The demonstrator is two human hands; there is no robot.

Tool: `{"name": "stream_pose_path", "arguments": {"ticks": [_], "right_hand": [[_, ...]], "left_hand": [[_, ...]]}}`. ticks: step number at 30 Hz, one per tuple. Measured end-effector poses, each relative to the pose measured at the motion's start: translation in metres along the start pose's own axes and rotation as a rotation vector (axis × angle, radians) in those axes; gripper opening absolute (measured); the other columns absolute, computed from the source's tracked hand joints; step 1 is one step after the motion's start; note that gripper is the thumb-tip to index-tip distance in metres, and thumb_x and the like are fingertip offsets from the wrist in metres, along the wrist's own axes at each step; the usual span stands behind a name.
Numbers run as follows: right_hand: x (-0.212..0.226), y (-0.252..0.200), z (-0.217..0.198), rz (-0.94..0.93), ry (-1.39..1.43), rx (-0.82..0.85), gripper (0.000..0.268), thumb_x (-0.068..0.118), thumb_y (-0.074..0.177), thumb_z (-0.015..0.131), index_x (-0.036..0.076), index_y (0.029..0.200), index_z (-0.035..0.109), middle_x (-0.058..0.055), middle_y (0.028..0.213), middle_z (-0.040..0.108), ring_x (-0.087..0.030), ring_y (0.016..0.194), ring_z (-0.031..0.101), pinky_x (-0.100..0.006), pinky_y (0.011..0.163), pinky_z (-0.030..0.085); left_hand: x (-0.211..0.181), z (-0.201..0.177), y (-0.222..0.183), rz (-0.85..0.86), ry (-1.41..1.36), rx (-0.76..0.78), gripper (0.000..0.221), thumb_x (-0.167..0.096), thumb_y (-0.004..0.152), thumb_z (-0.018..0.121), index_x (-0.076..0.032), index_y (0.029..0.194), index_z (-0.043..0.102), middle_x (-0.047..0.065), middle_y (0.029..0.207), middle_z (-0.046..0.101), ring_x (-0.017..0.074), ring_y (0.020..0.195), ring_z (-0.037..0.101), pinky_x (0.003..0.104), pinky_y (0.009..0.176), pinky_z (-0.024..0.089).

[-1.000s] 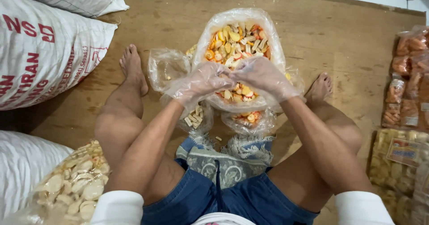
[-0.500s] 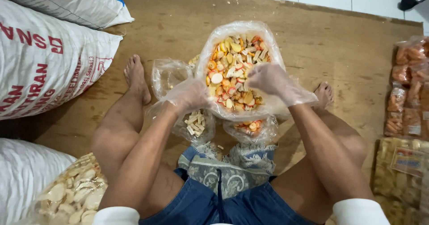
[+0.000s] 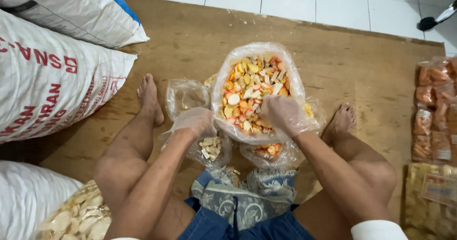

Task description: Sorting and bagging chips from a large bulk bag into smaller portions while sitting on the floor.

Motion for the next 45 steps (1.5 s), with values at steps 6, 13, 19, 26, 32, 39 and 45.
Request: {"name": "stream_pose_path", "arguments": {"ticks": [6,13,19,26,32,39,45], "right_hand": [[-0.004,0.023,0.022,-0.073,0.009,-0.026,0.038,0.046,0.086,0.055,0.014,0.078,0.074,-0.014,0.075,0.075,-0.031,0.080,0.078,-0.048,0.071,0.061],[0.012,-0.013,-0.032,0.012,0.148,0.130,0.040,0.032,0.092,0.049,0.003,0.098,0.076,-0.026,0.100,0.076,-0.044,0.102,0.073,-0.056,0.089,0.058],[-0.015,0.004,-0.002,0.080,0.134,0.158,0.042,0.046,0.090,0.051,0.017,0.102,0.079,-0.016,0.103,0.077,-0.036,0.104,0.074,-0.051,0.089,0.059],[-0.017,0.013,0.014,-0.013,0.363,0.207,0.036,0.036,0.083,0.059,0.012,0.100,0.079,-0.019,0.106,0.076,-0.039,0.110,0.070,-0.052,0.096,0.055],[0.025,-0.023,-0.029,-0.100,0.715,0.270,0.036,0.034,0.072,0.073,0.012,0.100,0.078,-0.013,0.104,0.078,-0.031,0.107,0.072,-0.047,0.095,0.054],[0.023,-0.019,-0.041,-0.129,0.898,0.239,0.015,0.028,0.074,0.078,0.015,0.082,0.077,-0.002,0.074,0.069,-0.015,0.072,0.068,-0.031,0.072,0.053],[0.032,-0.040,-0.093,-0.199,0.917,0.165,0.023,0.010,0.086,0.057,0.006,0.086,0.079,-0.015,0.104,0.077,-0.031,0.104,0.073,-0.042,0.090,0.055]], "left_hand": [[-0.028,-0.022,-0.029,0.152,-0.108,-0.018,0.044,-0.038,0.082,0.052,-0.009,0.099,0.081,0.018,0.107,0.077,0.0395,0.112,0.070,0.053,0.097,0.056],[-0.042,-0.014,0.009,0.431,-0.185,-0.142,0.035,-0.031,0.081,0.055,-0.007,0.092,0.078,0.024,0.099,0.074,0.0462,0.104,0.068,0.056,0.088,0.055],[-0.045,-0.002,0.032,0.459,-0.202,-0.158,0.031,-0.035,0.082,0.061,-0.013,0.094,0.079,0.021,0.099,0.075,0.0426,0.105,0.069,0.050,0.091,0.057],[-0.078,-0.065,-0.061,0.298,-0.141,-0.116,0.033,-0.046,0.082,0.060,-0.030,0.103,0.080,0.008,0.112,0.076,0.0291,0.114,0.069,0.041,0.100,0.056],[-0.075,-0.006,0.045,0.525,-0.335,-0.144,0.037,-0.039,0.084,0.067,-0.017,0.113,0.077,0.019,0.111,0.074,0.0404,0.114,0.066,0.050,0.098,0.055],[-0.081,-0.013,0.029,0.487,-0.366,-0.116,0.032,-0.048,0.084,0.065,-0.024,0.098,0.081,0.011,0.100,0.078,0.0341,0.112,0.069,0.047,0.097,0.055],[-0.060,-0.005,0.050,0.436,-0.239,-0.125,0.034,-0.051,0.078,0.066,-0.023,0.092,0.081,0.013,0.099,0.077,0.0354,0.110,0.069,0.048,0.093,0.055]]}}
Point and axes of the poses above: each hand's wrist, its own y-axis towards the middle knuckle, its own z-axis out of the palm, x = y × z, the point moved 9 cm from there along y, towards the middle knuckle
